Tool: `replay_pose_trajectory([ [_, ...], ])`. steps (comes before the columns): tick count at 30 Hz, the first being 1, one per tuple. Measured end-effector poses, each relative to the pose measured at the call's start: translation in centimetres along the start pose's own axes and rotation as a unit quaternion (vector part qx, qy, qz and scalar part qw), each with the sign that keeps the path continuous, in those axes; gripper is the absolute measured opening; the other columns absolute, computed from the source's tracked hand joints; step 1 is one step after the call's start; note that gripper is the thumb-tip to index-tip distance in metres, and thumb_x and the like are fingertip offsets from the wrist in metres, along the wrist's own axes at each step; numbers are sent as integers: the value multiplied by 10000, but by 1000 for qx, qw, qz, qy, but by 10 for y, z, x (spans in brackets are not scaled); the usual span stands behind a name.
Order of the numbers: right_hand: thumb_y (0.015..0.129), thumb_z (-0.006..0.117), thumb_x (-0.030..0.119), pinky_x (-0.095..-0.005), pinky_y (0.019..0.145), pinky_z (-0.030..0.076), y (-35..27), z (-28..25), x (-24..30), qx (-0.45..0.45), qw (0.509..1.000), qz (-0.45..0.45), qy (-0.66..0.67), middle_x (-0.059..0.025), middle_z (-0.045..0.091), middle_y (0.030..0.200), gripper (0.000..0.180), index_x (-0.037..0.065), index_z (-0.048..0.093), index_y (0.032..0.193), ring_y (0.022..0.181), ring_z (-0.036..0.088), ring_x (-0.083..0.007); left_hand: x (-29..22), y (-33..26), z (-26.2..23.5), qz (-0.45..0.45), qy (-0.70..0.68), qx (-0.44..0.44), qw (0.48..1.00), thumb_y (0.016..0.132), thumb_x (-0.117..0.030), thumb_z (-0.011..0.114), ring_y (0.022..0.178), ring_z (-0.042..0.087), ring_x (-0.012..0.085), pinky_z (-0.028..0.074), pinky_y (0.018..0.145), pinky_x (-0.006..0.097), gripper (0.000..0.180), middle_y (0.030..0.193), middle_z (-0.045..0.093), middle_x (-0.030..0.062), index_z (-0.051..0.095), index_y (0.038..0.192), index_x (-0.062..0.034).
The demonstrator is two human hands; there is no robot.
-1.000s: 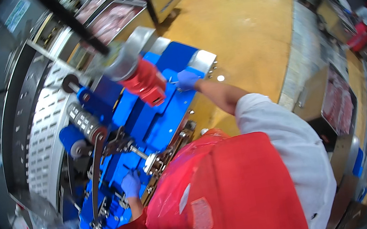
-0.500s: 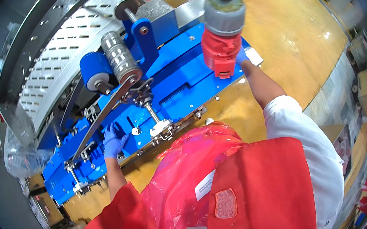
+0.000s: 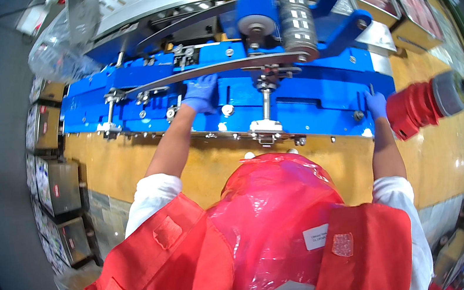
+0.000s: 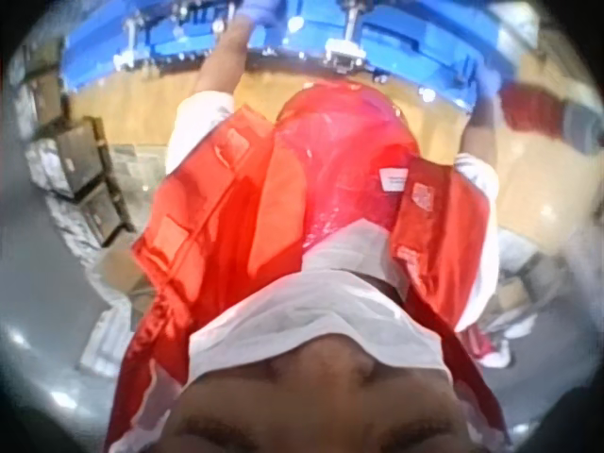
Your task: The person uses a wrench to tighten bolts on a blue industrial machine, repeatedly moving around the equipment to access different fasteners. They also handle a plastic bag and a red cylindrical object near the machine.
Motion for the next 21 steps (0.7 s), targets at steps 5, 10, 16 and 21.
replay_pose_trajectory([
  [5,828,682,476,-474,793,499,-6,9,-5,-10,999,22,-21,-281,683,927,559,-80,676,884,906,668,-414,-17,14,13,-4,-14,-6,1000,495,-324,882,1218,508,300,438,946,485,998,1276,534,122,449,1362,-83],
  [10,847,688,412,-442,744,497,-14,8,-24,32,996,57,63,-222,692,852,488,-75,674,870,816,672,-354,-26,8,-2,34,7,27,999,473,-300,878,1111,555,286,466,891,441,861,1160,574,102,550,1240,-88],
  [16,857,685,368,-403,690,488,-29,10,-35,32,992,68,102,-184,685,796,434,-65,662,836,739,657,-278,-28,-4,-2,53,-41,14,998,419,-222,834,1067,550,324,477,892,416,884,1146,559,143,546,1236,-46],
  [21,854,691,365,-387,668,484,-39,13,-42,17,989,70,128,-136,667,745,400,-33,656,827,708,639,-231,-28,-6,0,59,-14,33,998,451,-260,838,1078,552,339,485,917,409,878,1182,560,161,540,1244,-30],
])
Point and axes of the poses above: each hand's wrist, its own y-axis towards the middle knuckle, its own z-axis out of the palm, x = y × z, the point moved 8 cm from there along y, towards the middle knuckle
